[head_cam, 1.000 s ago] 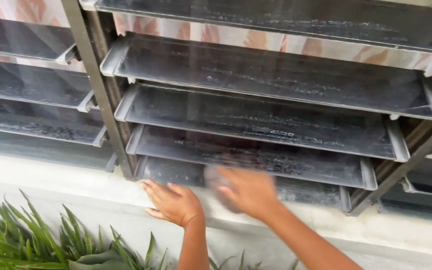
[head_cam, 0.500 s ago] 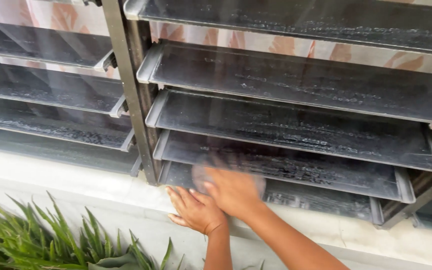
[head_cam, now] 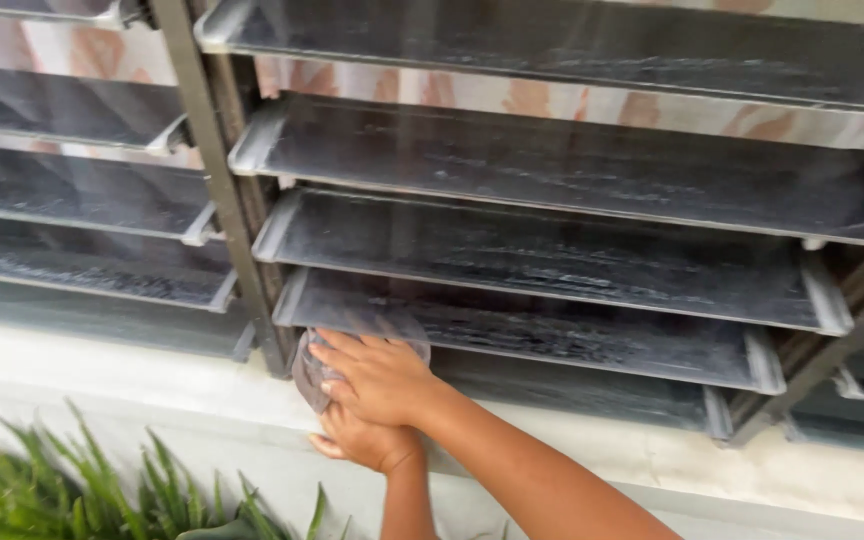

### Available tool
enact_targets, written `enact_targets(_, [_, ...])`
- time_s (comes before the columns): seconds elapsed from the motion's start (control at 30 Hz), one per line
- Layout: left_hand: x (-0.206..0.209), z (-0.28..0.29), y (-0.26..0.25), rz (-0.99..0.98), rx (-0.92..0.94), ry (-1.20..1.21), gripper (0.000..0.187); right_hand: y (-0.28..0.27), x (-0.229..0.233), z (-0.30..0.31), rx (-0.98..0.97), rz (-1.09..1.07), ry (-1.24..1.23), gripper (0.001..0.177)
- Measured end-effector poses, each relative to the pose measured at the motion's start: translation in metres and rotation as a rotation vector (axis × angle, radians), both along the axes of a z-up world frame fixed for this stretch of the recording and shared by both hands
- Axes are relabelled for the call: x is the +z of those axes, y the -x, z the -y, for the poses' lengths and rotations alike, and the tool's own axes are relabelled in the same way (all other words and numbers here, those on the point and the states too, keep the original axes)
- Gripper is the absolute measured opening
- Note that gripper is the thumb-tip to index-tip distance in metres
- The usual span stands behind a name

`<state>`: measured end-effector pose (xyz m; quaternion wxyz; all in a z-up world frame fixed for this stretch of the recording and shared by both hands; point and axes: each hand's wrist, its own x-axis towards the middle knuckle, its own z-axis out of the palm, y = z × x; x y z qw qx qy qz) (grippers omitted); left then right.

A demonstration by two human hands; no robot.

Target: Cleaning glass jalousie window panes by wiping them with a cloth and rinsing the cloth in a bucket of water.

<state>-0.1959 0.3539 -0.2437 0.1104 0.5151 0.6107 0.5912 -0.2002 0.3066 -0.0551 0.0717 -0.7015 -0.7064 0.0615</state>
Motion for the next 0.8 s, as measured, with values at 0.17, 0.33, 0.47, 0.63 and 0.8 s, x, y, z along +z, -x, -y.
enact_targets(0.17, [0.038, 0.029, 0.013, -0.047, 0.074, -0.133, 0.047, -0.065, 0.016, 0.090, -0.363, 0.046, -0.072, 0.066])
enact_targets(0.33, [0.033, 0.027, 0.014, -0.079, 0.044, -0.132, 0.051, -0.123, 0.044, 0.215, -0.712, -0.108, -0.285, 0.028])
enact_targets(0.47, [0.035, 0.028, 0.015, -0.122, 0.061, -0.178, 0.047, -0.189, -0.055, 0.277, -0.538, 0.533, -0.665, 0.046])
enact_targets(0.63, [0.035, 0.026, 0.013, -0.109, 0.011, -0.129, 0.046, -0.173, -0.080, 0.287, -0.709, 0.371, -0.519, 0.051])
enact_targets(0.8, [0.042, 0.031, 0.014, -0.119, 0.005, -0.071, 0.056, -0.172, -0.003, 0.249, -0.813, -0.064, -0.384, 0.048])
